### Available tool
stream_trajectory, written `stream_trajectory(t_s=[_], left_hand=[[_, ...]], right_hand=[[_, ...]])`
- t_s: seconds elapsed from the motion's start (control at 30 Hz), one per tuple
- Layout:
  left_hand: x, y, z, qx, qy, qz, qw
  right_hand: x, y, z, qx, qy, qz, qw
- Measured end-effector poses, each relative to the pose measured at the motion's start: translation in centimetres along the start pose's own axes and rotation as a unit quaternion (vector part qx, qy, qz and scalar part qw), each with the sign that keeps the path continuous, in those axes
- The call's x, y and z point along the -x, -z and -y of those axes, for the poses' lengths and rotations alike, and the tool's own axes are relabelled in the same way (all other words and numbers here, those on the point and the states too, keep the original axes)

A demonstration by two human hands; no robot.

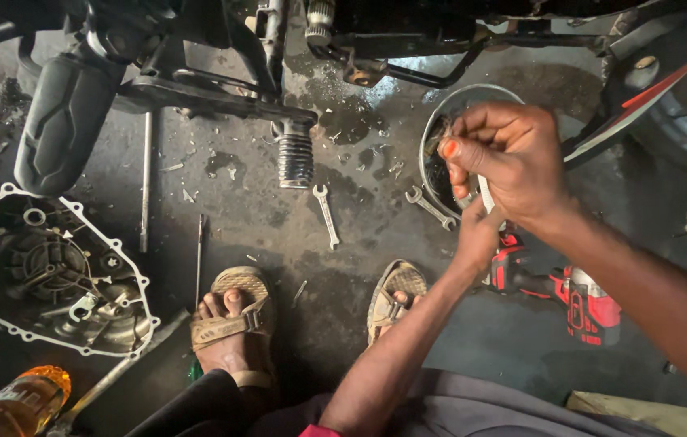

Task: The person is working on a motorcycle engine, using a wrench to tighten or loosen bolts. They manipulate small parts and tools while seated on the floor in a workshop environment.

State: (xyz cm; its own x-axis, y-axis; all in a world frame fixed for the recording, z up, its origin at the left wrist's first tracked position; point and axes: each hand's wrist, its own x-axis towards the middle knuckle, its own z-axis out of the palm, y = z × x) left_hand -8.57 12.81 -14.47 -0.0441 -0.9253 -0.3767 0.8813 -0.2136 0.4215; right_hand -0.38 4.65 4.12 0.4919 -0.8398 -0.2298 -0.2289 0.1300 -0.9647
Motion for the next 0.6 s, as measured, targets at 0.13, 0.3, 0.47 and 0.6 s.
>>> stream_trajectory(t_s=[0.13,0.3,0.47,0.6], left_hand=[[-0.2,0.1,-0.1,0.017,-0.026,0.020,0.999],[-0.1,-0.1,0.2,0.020,-0.017,0.011,1.000],[-0.1,-0.4,0.6,0.026,-0.008,0.020,0.999],[-0.2,0.0,1.0,0.071,-0.048,0.101,0.991]], right_hand=[[0.3,-0.3,-0.1,-0.002,0.010,0.020,1.000],[0.8,-0.6,-0.3,0.016,-0.025,0.032,0.999],[1.0,-1.3,-1.2,0.020,-0.077,0.042,0.996],[0.9,-1.8,-2.1,0.207,-0.094,0.128,0.965]])
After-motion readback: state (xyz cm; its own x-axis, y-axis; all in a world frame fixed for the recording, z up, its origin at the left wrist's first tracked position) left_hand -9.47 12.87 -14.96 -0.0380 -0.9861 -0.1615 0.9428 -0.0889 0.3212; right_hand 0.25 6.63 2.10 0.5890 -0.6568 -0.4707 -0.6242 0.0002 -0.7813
